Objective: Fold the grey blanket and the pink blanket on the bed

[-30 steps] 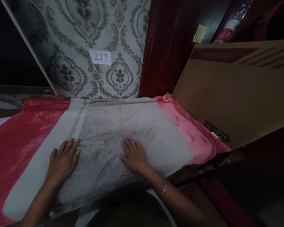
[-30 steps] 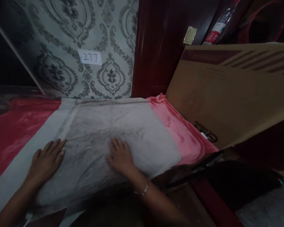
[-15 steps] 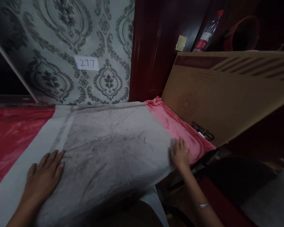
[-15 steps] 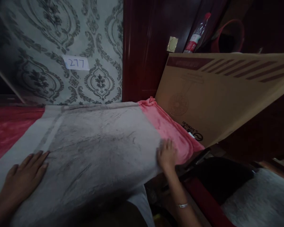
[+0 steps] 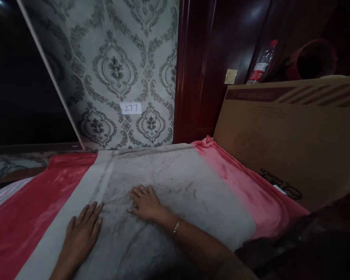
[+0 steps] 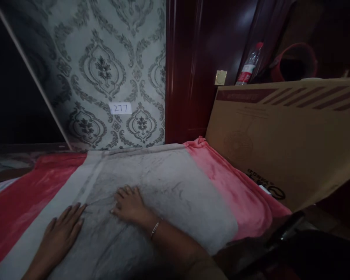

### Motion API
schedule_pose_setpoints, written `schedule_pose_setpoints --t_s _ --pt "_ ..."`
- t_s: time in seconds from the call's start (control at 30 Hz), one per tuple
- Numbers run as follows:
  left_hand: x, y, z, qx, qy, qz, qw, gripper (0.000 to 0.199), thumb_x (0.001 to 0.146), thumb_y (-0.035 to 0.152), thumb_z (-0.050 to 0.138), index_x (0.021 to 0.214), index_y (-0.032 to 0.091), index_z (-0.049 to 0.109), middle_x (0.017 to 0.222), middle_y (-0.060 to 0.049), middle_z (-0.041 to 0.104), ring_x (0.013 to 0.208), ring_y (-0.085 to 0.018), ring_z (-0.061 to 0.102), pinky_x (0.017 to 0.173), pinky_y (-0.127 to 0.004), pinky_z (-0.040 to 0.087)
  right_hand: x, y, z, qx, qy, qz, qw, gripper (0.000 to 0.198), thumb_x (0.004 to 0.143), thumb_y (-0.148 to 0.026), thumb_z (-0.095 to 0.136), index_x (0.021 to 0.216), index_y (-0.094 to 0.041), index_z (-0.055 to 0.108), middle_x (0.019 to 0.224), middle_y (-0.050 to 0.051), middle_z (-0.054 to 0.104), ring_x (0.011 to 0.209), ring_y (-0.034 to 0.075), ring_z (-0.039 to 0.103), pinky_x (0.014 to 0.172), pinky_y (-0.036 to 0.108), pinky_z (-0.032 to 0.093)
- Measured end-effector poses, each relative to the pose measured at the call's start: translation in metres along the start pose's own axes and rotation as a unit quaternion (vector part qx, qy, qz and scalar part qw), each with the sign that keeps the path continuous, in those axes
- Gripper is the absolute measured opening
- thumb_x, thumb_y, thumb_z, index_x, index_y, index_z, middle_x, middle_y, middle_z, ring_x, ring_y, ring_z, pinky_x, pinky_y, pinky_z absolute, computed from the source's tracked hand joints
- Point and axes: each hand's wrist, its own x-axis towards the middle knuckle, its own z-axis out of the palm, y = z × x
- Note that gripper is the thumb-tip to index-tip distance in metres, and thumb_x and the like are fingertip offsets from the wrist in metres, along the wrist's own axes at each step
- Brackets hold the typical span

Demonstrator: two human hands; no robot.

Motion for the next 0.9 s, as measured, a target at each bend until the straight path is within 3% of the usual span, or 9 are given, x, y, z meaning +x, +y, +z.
schedule_pose_setpoints --t_s 0.07,0.17,0.23,0.37,0.43,0.5,0.63,0.77,0.9 --pt "0.0 -0.002 0.002 0.0 0.001 0.0 1.0 0.062 0.094 0.035 0.021 0.148 0.017 0.045 0.156 -0.008 0.038 0.148 -0.028 0.028 0.12 -0.054 0.024 0.001 0.024 -0.006 -0.018 0.005 0.036 0.999 0.058 0.097 -0.056 0.042 0.151 -0.035 0.037 0.157 -0.004 0.036 0.147 0.024 0.028 0.121 0.046 0.022" --pt "0.001 -0.005 0.006 -0.01 0.009 0.005 1.0 0.061 0.094 0.036 0.023 0.147 0.019 0.047 0.156 -0.007 0.039 0.148 -0.027 0.029 0.12 -0.055 0.023 -0.016 0.077 -0.029 -0.062 0.005 0.16 0.985 0.055 0.099 -0.049 0.041 0.15 -0.03 0.04 0.158 0.001 0.034 0.149 0.022 0.025 0.12 0.04 0.02" --pt "0.002 -0.006 0.009 -0.014 0.018 0.008 1.0 0.061 0.094 0.037 0.022 0.147 0.019 0.047 0.155 -0.007 0.04 0.147 -0.027 0.03 0.12 -0.055 0.022 -0.038 0.117 -0.052 -0.086 -0.014 0.247 0.965 0.058 0.1 -0.052 0.037 0.151 -0.025 0.038 0.16 0.002 0.03 0.149 0.025 0.023 0.119 0.044 0.019" --pt "0.0 -0.006 0.011 -0.025 0.022 0.01 0.999 0.061 0.095 0.037 0.021 0.147 0.018 0.046 0.155 -0.007 0.04 0.148 -0.028 0.029 0.12 -0.055 0.021 -0.099 0.187 -0.09 -0.134 -0.012 0.377 0.916 0.061 0.1 -0.041 0.033 0.152 -0.009 0.035 0.16 0.015 0.026 0.148 0.036 0.022 0.116 0.059 0.018" --pt "-0.002 -0.004 0.01 -0.034 0.02 0.005 0.999 0.059 0.095 0.036 0.023 0.147 0.019 0.046 0.156 -0.006 0.04 0.148 -0.027 0.028 0.12 -0.054 0.02 -0.133 0.216 -0.096 -0.166 -0.01 0.449 0.878 0.061 0.1 -0.044 0.029 0.154 -0.016 0.032 0.162 0.008 0.023 0.149 0.032 0.021 0.117 0.056 0.018" --pt "-0.005 -0.002 0.008 -0.046 0.019 -0.001 0.999 0.058 0.095 0.035 0.026 0.147 0.02 0.046 0.156 -0.006 0.039 0.148 -0.027 0.027 0.121 -0.053 0.02 -0.163 0.242 -0.092 -0.167 0.006 0.483 0.86 0.063 0.1 -0.044 0.024 0.156 -0.016 0.029 0.163 0.008 0.023 0.149 0.031 0.022 0.116 0.057 0.022" --pt "-0.008 -0.001 0.005 -0.089 0.01 0.0 0.996 0.056 0.095 0.034 0.031 0.147 0.021 0.046 0.156 -0.008 0.038 0.148 -0.027 0.028 0.121 -0.054 0.019 -0.199 0.279 -0.073 -0.163 0.073 0.456 0.872 0.067 0.095 -0.046 0.021 0.151 -0.013 0.039 0.159 0.01 0.032 0.147 0.028 0.027 0.115 0.054 0.027" --pt "0.003 -0.015 -0.002 -0.112 0.006 -0.089 0.99 0.058 0.092 0.035 0.038 0.145 0.015 0.048 0.158 -0.018 0.033 0.148 -0.031 0.028 0.119 -0.054 0.022 -0.201 0.29 -0.071 -0.141 0.115 0.442 0.878 0.067 0.09 -0.049 0.026 0.139 -0.012 0.053 0.152 0.015 0.044 0.143 0.031 0.036 0.111 0.057 0.034" --pt "0.029 -0.045 -0.014 -0.235 0.048 -0.207 0.949 0.056 0.083 0.034 0.052 0.133 0.009 0.059 0.145 -0.027 0.048 0.139 -0.04 0.04 0.113 -0.056 0.031 -0.181 0.281 -0.087 -0.088 0.107 0.478 0.867 0.06 0.085 -0.049 0.037 0.128 -0.016 0.063 0.136 0.017 0.06 0.128 0.037 0.053 0.101 0.059 0.043"
